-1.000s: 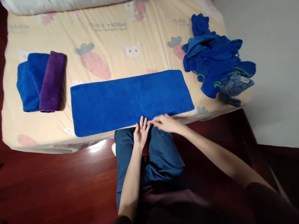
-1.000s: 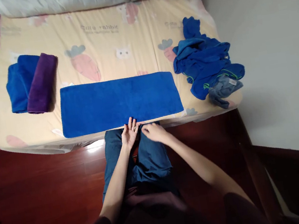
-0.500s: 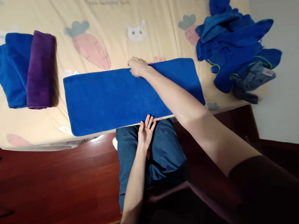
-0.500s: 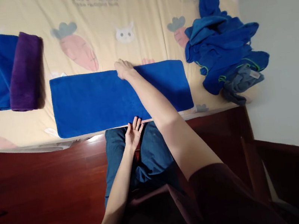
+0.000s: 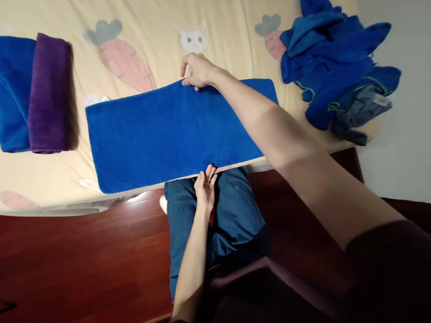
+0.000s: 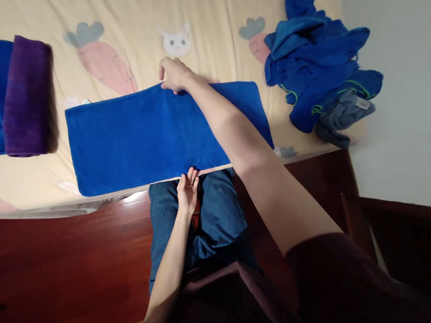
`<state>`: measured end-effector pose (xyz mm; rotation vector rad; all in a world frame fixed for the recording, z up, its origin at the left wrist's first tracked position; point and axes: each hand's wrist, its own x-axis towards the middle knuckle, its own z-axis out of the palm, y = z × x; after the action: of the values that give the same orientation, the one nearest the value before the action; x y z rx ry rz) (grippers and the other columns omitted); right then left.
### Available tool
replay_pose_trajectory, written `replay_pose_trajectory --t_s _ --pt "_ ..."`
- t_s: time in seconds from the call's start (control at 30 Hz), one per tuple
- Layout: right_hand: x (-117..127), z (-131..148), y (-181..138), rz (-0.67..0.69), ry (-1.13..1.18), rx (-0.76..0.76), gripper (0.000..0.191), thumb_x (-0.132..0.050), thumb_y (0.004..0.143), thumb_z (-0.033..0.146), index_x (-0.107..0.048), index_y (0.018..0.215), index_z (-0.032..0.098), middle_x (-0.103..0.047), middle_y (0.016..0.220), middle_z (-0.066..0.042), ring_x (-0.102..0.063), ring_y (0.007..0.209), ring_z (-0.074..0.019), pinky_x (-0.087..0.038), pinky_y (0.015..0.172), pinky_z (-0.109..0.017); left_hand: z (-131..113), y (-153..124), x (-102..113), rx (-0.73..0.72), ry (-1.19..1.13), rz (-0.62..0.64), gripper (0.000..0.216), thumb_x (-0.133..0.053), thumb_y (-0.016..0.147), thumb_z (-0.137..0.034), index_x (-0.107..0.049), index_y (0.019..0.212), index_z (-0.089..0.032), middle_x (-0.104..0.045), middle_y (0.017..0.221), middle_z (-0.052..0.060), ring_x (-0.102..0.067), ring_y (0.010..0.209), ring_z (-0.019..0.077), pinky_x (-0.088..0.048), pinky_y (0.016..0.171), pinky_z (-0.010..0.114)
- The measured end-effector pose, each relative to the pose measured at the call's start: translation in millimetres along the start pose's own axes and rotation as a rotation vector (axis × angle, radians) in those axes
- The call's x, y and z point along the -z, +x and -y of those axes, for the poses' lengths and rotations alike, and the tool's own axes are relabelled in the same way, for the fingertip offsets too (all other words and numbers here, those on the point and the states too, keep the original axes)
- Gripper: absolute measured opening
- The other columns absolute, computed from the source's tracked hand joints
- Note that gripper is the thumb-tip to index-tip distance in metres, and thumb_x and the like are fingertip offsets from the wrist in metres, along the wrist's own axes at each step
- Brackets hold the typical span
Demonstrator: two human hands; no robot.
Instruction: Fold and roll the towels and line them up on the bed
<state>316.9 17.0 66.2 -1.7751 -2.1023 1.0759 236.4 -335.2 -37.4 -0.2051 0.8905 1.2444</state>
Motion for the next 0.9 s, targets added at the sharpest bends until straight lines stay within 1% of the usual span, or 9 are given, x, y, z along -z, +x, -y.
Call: replay_pose_trajectory --t_s 0.07,0.2,0.27,0.37,0.5,0.6,0.7,0.8,0.9 --pt "3 5 -7 -0.02 0.062 0.002 0.04 -0.093 0.078 0.035 -0.064 0.103 0.026 -0.063 0.069 0.006 -0.069 0.072 -0.0175 -0.058 0.078 -0.034 -2 -3 -3 -0.012 0.031 -0.028 0.022 -0.078 0.091 -0.033 -0.067 0.086 -0.015 -0.071 0.134 0.017 -0.06 0.138 0.0314 -0.046 0.116 0.044" --pt "4 8 -16 -0.072 0.158 -0.022 0.035 -0.083 0.089 0.027 -0.057 0.112 0.024 -0.054 0.055 0.012 -0.054 0.055 -0.0109 -0.052 0.065 -0.025 -3 -5 -7 -0.06 0.089 -0.056 0.029 -0.086 0.083 -0.037 -0.066 0.081 -0.015 -0.076 0.123 0.017 -0.067 0.128 0.03 -0.05 0.109 0.041" --pt "6 6 -18 -0.091 0.227 0.001 0.035 -0.082 0.09 0.029 -0.055 0.112 0.025 -0.055 0.057 0.012 -0.053 0.054 -0.0097 -0.05 0.062 -0.022 -3 -6 -8 -0.109 0.132 -0.048 0.033 -0.088 0.08 -0.039 -0.066 0.078 -0.015 -0.078 0.116 0.016 -0.072 0.119 0.028 -0.053 0.104 0.039" --pt "14 2 -23 -0.132 0.294 0.059 0.034 -0.087 0.085 0.035 -0.057 0.099 0.025 -0.055 0.059 0.009 -0.056 0.057 -0.0113 -0.05 0.063 -0.024 -5 -12 -10 -0.217 0.211 0.001 0.038 -0.092 0.073 -0.045 -0.068 0.076 -0.016 -0.079 0.106 0.013 -0.076 0.101 0.023 -0.056 0.091 0.033" --pt "39 8 -37 -0.215 0.384 0.126 0.044 -0.092 0.076 0.047 -0.056 0.086 0.026 -0.06 0.063 0.008 -0.06 0.064 -0.0134 -0.052 0.069 -0.029 -24 -31 -17 -0.404 0.393 0.056 0.042 -0.088 0.075 -0.055 -0.072 0.078 -0.017 -0.076 0.088 0.007 -0.069 0.075 0.0152 -0.054 0.075 0.028" --pt "68 25 -58 -0.264 0.426 0.199 0.05 -0.094 0.071 0.056 -0.054 0.082 0.028 -0.065 0.066 0.009 -0.059 0.071 -0.0119 -0.052 0.075 -0.03 -57 -49 -29 -0.611 0.604 0.049 0.043 -0.079 0.084 -0.058 -0.069 0.071 -0.018 -0.064 0.071 0.001 -0.059 0.066 0.0126 -0.05 0.069 0.027" --pt "103 47 -87 -0.345 0.451 0.256 0.055 -0.091 0.069 0.067 -0.051 0.082 0.03 -0.065 0.064 0.008 -0.061 0.08 -0.013 -0.05 0.079 -0.032 -109 -68 -52 -0.896 0.756 0.038 0.049 -0.074 0.088 -0.061 -0.062 0.066 -0.019 -0.059 0.075 0.002 -0.058 0.075 0.0145 -0.05 0.075 0.027" --pt "140 66 -121 -0.46 0.517 0.298 0.063 -0.088 0.062 0.079 -0.049 0.081 0.033 -0.06 0.059 0.007 -0.062 0.086 -0.0172 -0.05 0.079 -0.035 -169 -86 -90 -1.093 0.826 0.073 0.05 -0.071 0.088 -0.068 -0.064 0.078 -0.02 -0.061 0.083 0.003 -0.06 0.083 0.0171 -0.052 0.078 0.029" --pt "172 79 -155 -0.565 0.6 0.331 0.066 -0.085 0.061 0.083 -0.048 0.082 0.034 -0.058 0.061 0.007 -0.056 0.083 -0.0147 -0.05 0.08 -0.034 -229 -100 -136 -1.182 0.833 0.158 0.053 -0.071 0.085 -0.072 -0.062 0.081 -0.02 -0.058 0.077 0.001 -0.061 0.08 0.0165 -0.051 0.072 0.027"
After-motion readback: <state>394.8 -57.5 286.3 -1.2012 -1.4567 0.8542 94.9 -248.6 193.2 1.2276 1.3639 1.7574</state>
